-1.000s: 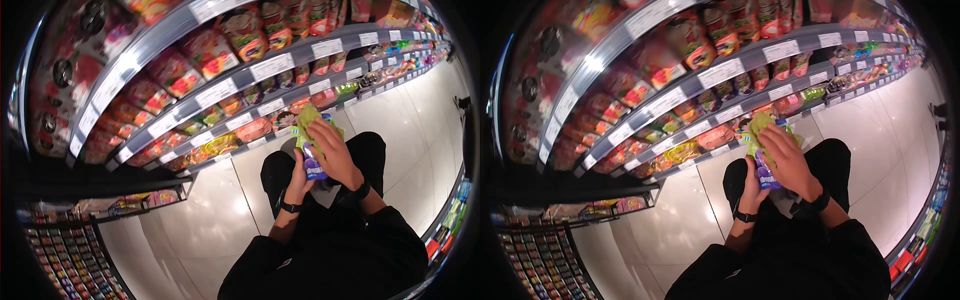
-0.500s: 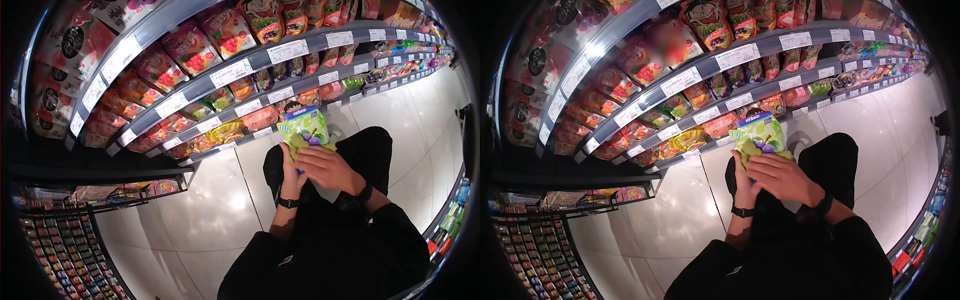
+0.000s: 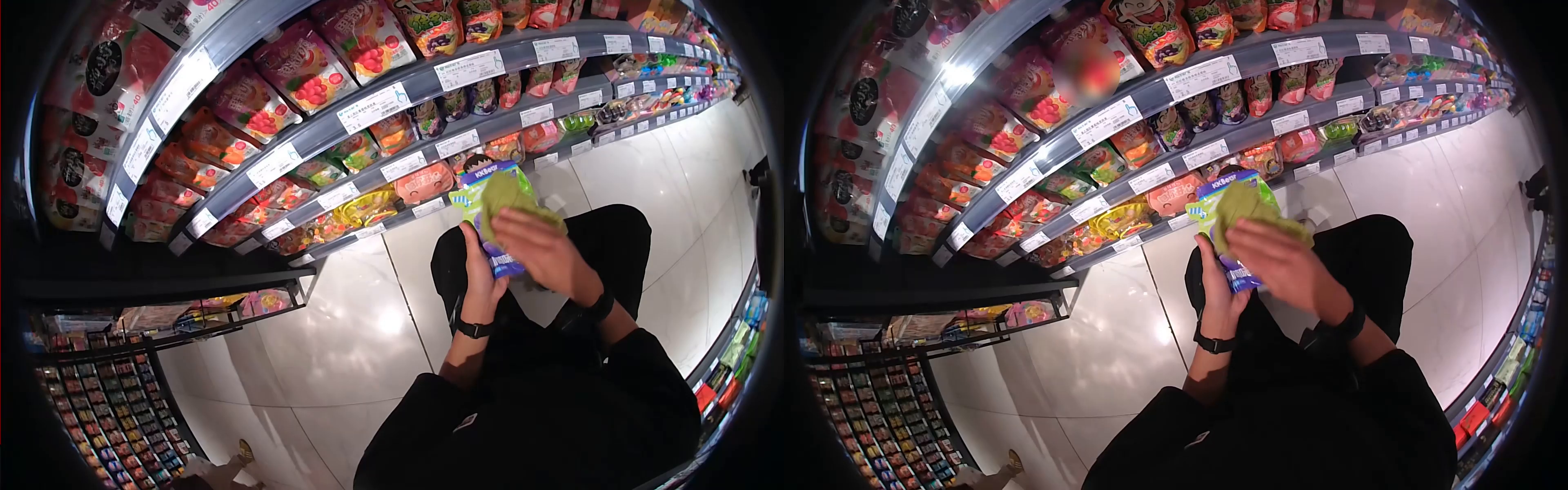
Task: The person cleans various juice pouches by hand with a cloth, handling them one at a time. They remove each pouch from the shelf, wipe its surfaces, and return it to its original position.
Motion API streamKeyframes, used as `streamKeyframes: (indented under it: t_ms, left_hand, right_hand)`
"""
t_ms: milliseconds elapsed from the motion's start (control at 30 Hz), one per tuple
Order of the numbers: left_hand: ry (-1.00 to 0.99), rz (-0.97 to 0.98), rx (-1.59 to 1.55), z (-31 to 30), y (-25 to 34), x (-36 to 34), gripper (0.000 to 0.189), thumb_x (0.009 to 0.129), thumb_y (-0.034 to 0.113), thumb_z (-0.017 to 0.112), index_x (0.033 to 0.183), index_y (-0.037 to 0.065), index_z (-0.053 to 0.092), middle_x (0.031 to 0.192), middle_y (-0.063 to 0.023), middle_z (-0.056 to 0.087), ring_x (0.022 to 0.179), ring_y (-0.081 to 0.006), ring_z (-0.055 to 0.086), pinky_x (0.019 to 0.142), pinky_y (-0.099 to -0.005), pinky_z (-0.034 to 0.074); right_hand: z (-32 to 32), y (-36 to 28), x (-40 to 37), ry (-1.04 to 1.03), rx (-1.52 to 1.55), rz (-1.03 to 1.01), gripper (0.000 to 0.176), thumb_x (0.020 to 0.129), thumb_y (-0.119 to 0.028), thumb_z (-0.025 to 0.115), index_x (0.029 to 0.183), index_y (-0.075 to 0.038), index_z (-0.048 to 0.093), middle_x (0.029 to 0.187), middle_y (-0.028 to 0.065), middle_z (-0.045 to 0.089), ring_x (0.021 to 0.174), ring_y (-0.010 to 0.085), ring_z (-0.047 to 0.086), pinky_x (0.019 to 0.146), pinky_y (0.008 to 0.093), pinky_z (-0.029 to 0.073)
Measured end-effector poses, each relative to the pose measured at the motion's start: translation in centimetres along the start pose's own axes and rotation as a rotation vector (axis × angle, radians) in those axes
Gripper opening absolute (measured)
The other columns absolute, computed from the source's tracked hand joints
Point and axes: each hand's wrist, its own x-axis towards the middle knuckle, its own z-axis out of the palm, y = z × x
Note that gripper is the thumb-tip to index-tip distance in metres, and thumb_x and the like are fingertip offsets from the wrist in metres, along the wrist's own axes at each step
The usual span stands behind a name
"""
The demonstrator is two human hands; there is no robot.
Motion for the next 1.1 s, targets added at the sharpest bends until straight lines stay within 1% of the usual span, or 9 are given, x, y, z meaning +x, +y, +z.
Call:
streamKeyframes:
  t_ms: [100,267,433,633,767,833,967,1033,1100]
  left_hand:
    - [-0.261,0.079,0.012,-1.1,0.4,0.7,0.074,0.103,0.067,0.030,0.139,0.006,0.051,0.123,-0.0104,0.065,0.108,-0.0227,0.066,0.092,-0.0346,0.055]
    - [-0.287,0.029,-0.095,-1.3,-0.5,1.2,0.076,0.104,0.066,0.027,0.139,0.004,0.051,0.127,-0.0123,0.064,0.111,-0.0236,0.065,0.097,-0.0362,0.053]
    - [-0.072,0.038,0.010,-0.3,-1.2,0.2,0.074,0.104,0.065,0.028,0.141,0.004,0.050,0.133,-0.0119,0.061,0.119,-0.0258,0.062,0.101,-0.0389,0.050]
    - [-0.220,0.064,-0.063,0.3,1.1,0.2,0.072,0.105,0.062,0.031,0.144,0.005,0.047,0.135,-0.0117,0.060,0.125,-0.0269,0.059,0.109,-0.0416,0.046]
    - [-0.177,0.049,-0.035,0.4,0.7,0.4,0.064,0.106,0.058,0.033,0.144,0.007,0.046,0.139,-0.0110,0.058,0.124,-0.0260,0.060,0.105,-0.0421,0.050]
    - [-0.158,0.042,-0.001,0.0,0.6,0.2,0.063,0.106,0.058,0.034,0.144,0.008,0.045,0.138,-0.0113,0.059,0.124,-0.0264,0.060,0.104,-0.0432,0.051]
    - [-0.188,-0.030,0.032,-1.6,-0.3,0.1,0.065,0.106,0.059,0.033,0.146,0.008,0.043,0.137,-0.0131,0.058,0.123,-0.0287,0.061,0.103,-0.0463,0.052]
    - [-0.182,-0.051,-0.002,-1.7,-0.6,0.0,0.065,0.106,0.059,0.034,0.145,0.007,0.043,0.136,-0.0132,0.058,0.121,-0.0287,0.062,0.102,-0.0457,0.054]
    - [-0.187,-0.056,-0.016,-1.9,-0.5,-0.3,0.065,0.106,0.059,0.034,0.145,0.007,0.043,0.136,-0.0133,0.058,0.121,-0.0286,0.062,0.101,-0.0456,0.054]
  right_hand:
    - [1.5,-1.4,-1.5,-0.023,0.077,-0.130,0.033,0.080,-0.003,0.070,0.113,-0.004,0.071,0.130,0.0071,0.065,0.128,0.0262,0.058,0.106,0.0387,0.050]
    - [0.5,-0.9,-2.8,-0.123,-0.018,-0.165,0.028,0.081,-0.009,0.069,0.109,-0.005,0.071,0.122,0.0043,0.066,0.127,0.0251,0.059,0.106,0.0398,0.050]
    - [0.7,-0.6,-1.7,-0.022,-0.091,-0.057,0.027,0.080,-0.009,0.069,0.107,-0.006,0.071,0.121,0.0052,0.066,0.129,0.0255,0.057,0.108,0.0421,0.048]
    - [0.4,-0.3,-3.8,-0.035,-0.038,-0.145,0.026,0.084,-0.008,0.068,0.109,-0.004,0.071,0.124,0.0082,0.067,0.130,0.0269,0.057,0.107,0.0428,0.049]
    - [0.5,1.3,-3.2,0.130,0.225,0.263,0.023,0.091,-0.002,0.063,0.113,0.002,0.068,0.129,0.0146,0.065,0.131,0.0338,0.057,0.107,0.0428,0.048]
    - [1.1,3.1,-2.6,0.207,0.306,0.294,0.023,0.096,0.001,0.057,0.117,0.004,0.066,0.129,0.0178,0.066,0.131,0.0337,0.057,0.105,0.0391,0.048]
    - [2.5,6.1,-1.2,0.398,0.530,0.586,0.023,0.102,-0.006,0.054,0.119,0.006,0.065,0.125,0.0170,0.068,0.124,0.0227,0.062,0.101,0.0326,0.049]
    - [4.0,9.1,-2.1,0.521,0.943,0.866,0.027,0.102,-0.011,0.057,0.122,0.005,0.064,0.124,0.0130,0.068,0.114,0.0180,0.064,0.098,0.0302,0.050]
    - [4.7,9.3,-4.5,0.570,1.101,0.709,0.034,0.103,-0.016,0.056,0.131,0.003,0.060,0.125,0.0102,0.066,0.110,0.0150,0.063,0.096,0.0287,0.050]
